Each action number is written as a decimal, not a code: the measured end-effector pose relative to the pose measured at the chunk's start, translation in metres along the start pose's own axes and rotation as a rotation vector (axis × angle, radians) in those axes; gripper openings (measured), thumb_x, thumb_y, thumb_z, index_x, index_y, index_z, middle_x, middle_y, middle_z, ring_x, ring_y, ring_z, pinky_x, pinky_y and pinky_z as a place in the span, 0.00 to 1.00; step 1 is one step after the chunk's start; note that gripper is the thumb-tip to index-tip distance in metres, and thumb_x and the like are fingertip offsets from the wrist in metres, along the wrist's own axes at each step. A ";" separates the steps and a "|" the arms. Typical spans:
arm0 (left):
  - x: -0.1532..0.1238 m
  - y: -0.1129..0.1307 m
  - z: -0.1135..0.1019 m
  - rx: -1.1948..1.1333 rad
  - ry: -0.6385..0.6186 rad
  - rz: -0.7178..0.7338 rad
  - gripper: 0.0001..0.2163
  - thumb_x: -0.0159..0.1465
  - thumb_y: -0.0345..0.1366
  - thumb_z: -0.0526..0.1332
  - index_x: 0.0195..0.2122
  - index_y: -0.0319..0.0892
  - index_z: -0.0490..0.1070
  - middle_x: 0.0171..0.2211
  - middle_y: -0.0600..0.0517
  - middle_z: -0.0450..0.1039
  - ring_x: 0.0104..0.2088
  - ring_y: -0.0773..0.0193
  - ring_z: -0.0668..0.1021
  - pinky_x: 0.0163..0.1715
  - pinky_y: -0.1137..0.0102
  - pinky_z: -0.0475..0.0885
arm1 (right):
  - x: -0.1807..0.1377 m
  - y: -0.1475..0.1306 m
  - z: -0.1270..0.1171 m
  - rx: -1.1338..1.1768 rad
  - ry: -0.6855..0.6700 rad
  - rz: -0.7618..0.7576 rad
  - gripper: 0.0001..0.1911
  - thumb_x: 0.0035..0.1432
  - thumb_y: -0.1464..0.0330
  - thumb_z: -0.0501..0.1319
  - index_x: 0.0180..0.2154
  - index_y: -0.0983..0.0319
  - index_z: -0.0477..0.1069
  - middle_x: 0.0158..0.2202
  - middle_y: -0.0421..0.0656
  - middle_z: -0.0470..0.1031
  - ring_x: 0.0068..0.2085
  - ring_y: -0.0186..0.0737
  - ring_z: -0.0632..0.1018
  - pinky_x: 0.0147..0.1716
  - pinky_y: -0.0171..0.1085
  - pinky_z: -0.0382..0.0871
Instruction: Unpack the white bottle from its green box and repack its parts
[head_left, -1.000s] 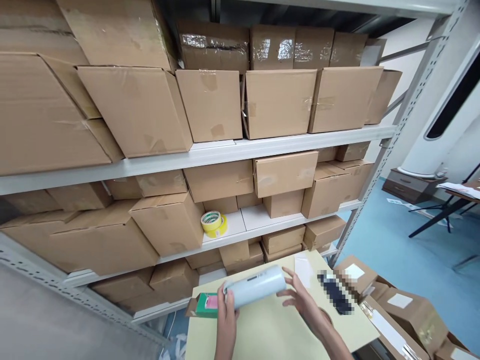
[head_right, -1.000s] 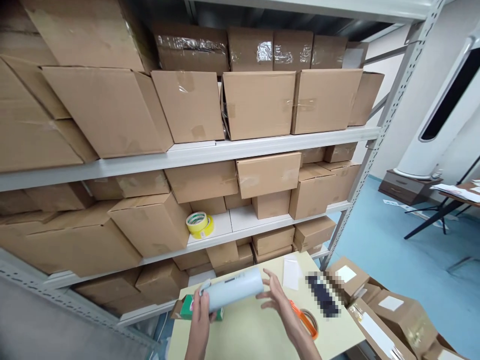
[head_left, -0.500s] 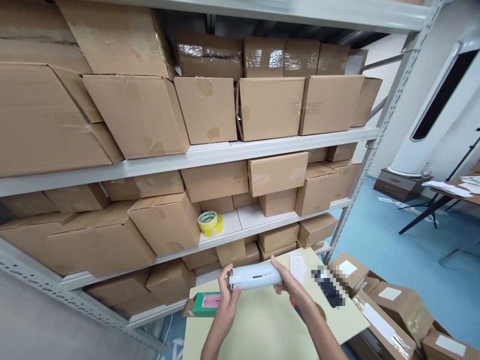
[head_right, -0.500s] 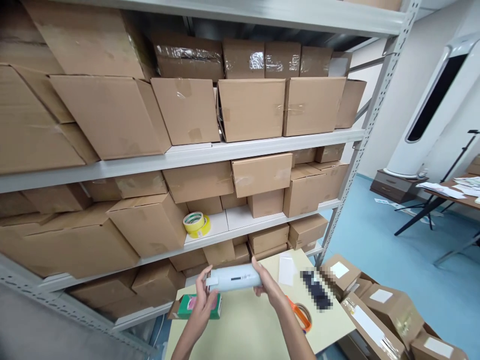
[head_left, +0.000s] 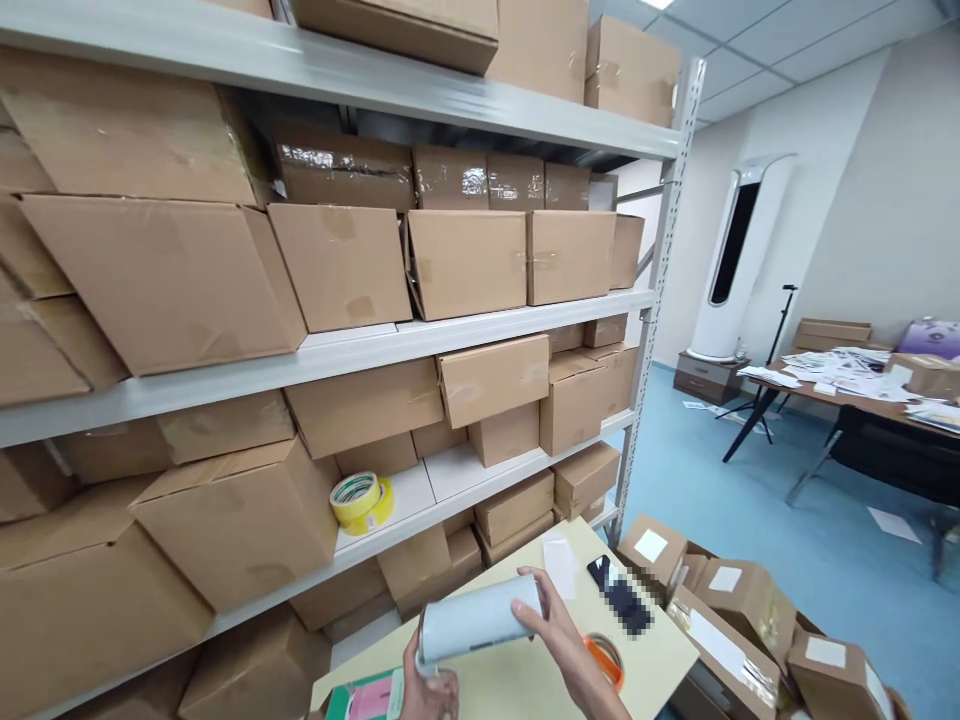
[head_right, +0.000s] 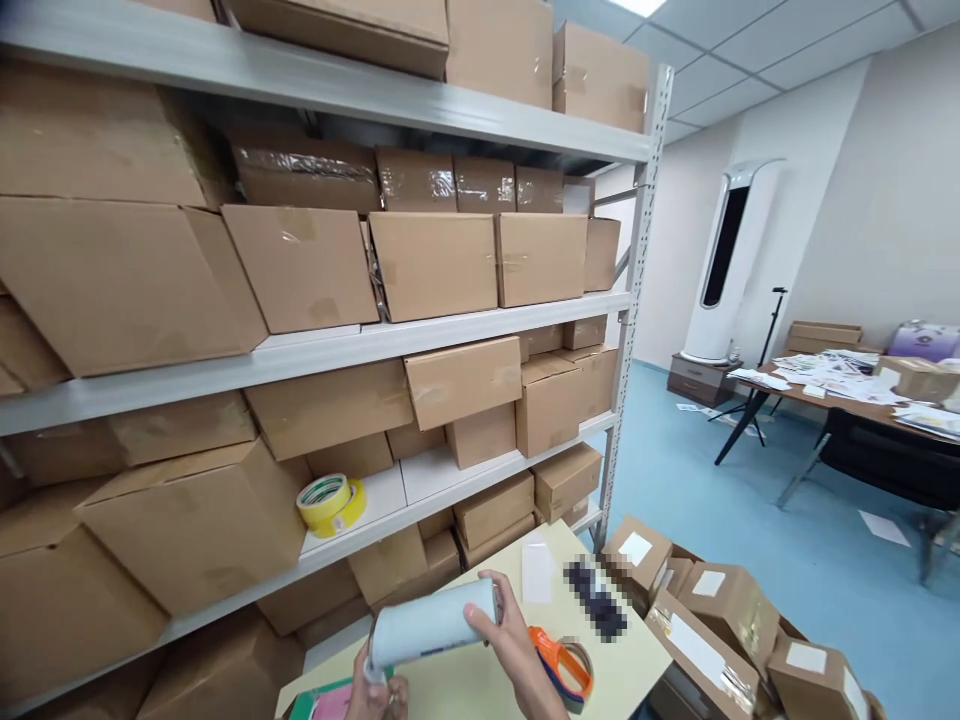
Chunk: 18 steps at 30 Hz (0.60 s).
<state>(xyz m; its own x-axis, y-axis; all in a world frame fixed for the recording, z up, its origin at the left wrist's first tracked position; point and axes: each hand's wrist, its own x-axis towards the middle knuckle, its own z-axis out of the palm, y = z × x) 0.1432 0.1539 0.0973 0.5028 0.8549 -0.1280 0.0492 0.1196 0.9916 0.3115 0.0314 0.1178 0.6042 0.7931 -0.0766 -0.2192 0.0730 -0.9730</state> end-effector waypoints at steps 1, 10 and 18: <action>0.004 0.003 0.000 0.008 0.000 0.007 0.39 0.42 0.60 0.67 0.57 0.56 0.65 0.32 0.47 0.78 0.35 0.45 0.82 0.30 0.54 0.79 | -0.001 0.003 -0.002 0.009 -0.004 -0.026 0.35 0.42 0.48 0.71 0.50 0.53 0.67 0.43 0.44 0.73 0.45 0.47 0.75 0.42 0.39 0.69; 0.034 0.070 -0.017 0.133 0.042 0.072 0.32 0.50 0.67 0.58 0.46 0.49 0.70 0.37 0.47 0.76 0.36 0.51 0.79 0.35 0.61 0.77 | 0.026 -0.054 0.000 0.130 -0.288 -0.268 0.40 0.44 0.53 0.74 0.58 0.51 0.66 0.57 0.48 0.70 0.57 0.52 0.72 0.56 0.46 0.64; 0.041 0.149 -0.038 0.272 0.137 0.585 0.23 0.63 0.57 0.53 0.52 0.47 0.63 0.50 0.47 0.67 0.49 0.57 0.72 0.49 0.66 0.69 | 0.087 -0.152 0.042 0.171 -0.570 0.131 0.34 0.57 0.40 0.54 0.48 0.62 0.70 0.36 0.48 0.76 0.34 0.45 0.81 0.20 0.34 0.73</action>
<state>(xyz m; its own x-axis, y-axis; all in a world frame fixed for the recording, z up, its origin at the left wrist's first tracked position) 0.1387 0.2258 0.2393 0.3992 0.7986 0.4504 0.0268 -0.5012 0.8649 0.3651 0.1144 0.2685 0.0693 0.9974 -0.0187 -0.4127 0.0117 -0.9108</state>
